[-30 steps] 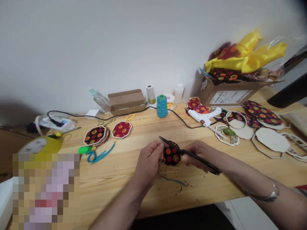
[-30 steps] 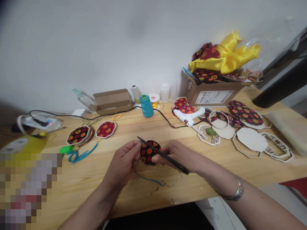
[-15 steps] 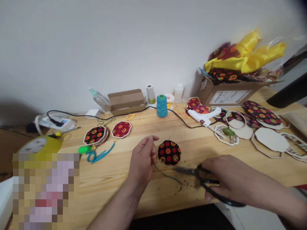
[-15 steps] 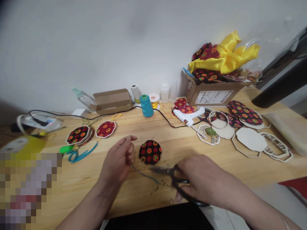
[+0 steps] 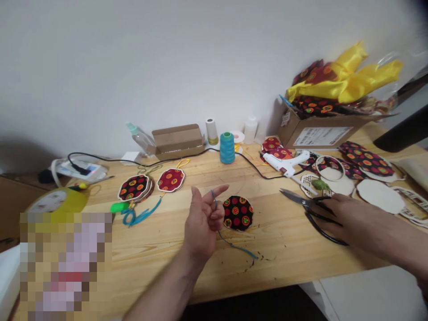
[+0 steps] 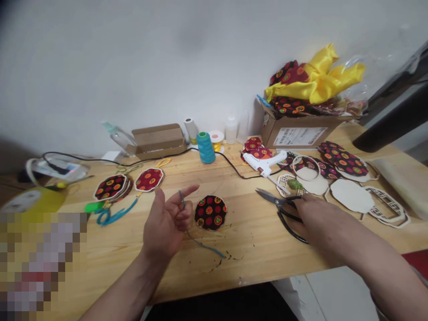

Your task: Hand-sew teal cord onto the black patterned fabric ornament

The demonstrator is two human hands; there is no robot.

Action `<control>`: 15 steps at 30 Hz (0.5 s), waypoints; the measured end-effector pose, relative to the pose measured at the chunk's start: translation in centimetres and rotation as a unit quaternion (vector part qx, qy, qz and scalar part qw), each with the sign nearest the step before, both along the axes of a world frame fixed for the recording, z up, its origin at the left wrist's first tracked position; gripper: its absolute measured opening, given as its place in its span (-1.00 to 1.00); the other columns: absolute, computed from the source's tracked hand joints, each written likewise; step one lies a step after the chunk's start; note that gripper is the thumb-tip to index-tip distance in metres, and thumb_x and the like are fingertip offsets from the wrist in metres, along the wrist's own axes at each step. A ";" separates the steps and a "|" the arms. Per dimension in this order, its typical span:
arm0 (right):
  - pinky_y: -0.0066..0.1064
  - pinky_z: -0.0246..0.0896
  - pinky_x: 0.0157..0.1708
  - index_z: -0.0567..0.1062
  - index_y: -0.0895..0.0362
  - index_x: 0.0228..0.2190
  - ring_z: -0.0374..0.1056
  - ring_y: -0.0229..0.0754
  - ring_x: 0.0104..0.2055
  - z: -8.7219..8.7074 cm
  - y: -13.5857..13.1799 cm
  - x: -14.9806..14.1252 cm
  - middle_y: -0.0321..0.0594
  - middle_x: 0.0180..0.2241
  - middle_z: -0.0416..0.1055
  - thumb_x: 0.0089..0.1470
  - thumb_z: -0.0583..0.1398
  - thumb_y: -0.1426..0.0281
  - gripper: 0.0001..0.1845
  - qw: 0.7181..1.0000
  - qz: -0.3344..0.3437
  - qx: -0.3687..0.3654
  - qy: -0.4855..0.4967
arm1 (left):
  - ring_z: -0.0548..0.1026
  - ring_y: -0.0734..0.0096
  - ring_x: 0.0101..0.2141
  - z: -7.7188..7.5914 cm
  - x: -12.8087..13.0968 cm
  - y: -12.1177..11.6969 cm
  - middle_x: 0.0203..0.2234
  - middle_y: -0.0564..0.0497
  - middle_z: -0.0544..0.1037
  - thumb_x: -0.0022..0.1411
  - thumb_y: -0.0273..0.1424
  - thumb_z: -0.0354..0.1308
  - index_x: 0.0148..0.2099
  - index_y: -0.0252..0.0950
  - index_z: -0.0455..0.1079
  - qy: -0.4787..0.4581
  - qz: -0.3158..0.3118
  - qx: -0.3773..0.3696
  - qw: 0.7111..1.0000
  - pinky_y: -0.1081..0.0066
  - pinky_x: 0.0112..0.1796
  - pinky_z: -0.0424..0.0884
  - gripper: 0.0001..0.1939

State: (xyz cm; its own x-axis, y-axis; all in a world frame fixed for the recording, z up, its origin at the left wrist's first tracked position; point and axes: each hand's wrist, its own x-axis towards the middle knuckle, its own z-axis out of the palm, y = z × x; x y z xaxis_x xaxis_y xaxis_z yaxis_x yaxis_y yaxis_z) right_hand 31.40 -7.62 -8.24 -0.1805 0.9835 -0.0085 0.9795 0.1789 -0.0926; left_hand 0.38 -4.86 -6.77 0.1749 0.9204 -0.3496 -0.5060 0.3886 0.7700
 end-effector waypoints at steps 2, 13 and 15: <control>-0.34 0.09 -0.57 0.46 0.10 -0.49 0.28 -0.14 -0.53 1.3 0.4 -1.6 -0.13 -0.51 0.35 -0.08 0.16 0.25 -0.83 1.000 -0.012 0.004 -0.019 | -0.12 0.63 -0.68 0.0 0.1 -0.2 -0.70 0.19 0.02 0.10 0.12 -0.23 -0.02 -0.42 0.34 0.003 -0.012 0.006 1.000 0.57 -0.66 -0.19 -0.24; -0.51 0.14 -0.53 0.47 0.16 -0.26 0.25 -0.33 -0.50 2.5 4.9 -16.0 -0.28 -0.50 0.37 -0.01 0.18 0.26 -0.72 0.802 0.117 -0.279 0.515 | -0.02 0.61 -0.65 -0.3 0.5 -0.6 -0.65 0.09 0.21 0.11 0.11 -0.23 0.04 -0.36 0.34 0.014 -0.026 0.025 0.999 0.56 -0.64 -0.11 -0.26; -0.51 0.15 -0.53 0.45 0.15 -0.24 0.27 -0.34 -0.50 1.6 5.3 -16.7 -0.28 -0.47 0.39 -0.04 0.19 0.29 -0.71 0.776 0.080 -0.287 0.556 | 0.03 0.61 -0.63 -0.3 0.5 -0.6 -0.57 0.02 0.32 0.12 0.10 -0.21 0.04 -0.34 0.35 0.008 -0.025 0.024 0.999 0.56 -0.64 -0.08 -0.28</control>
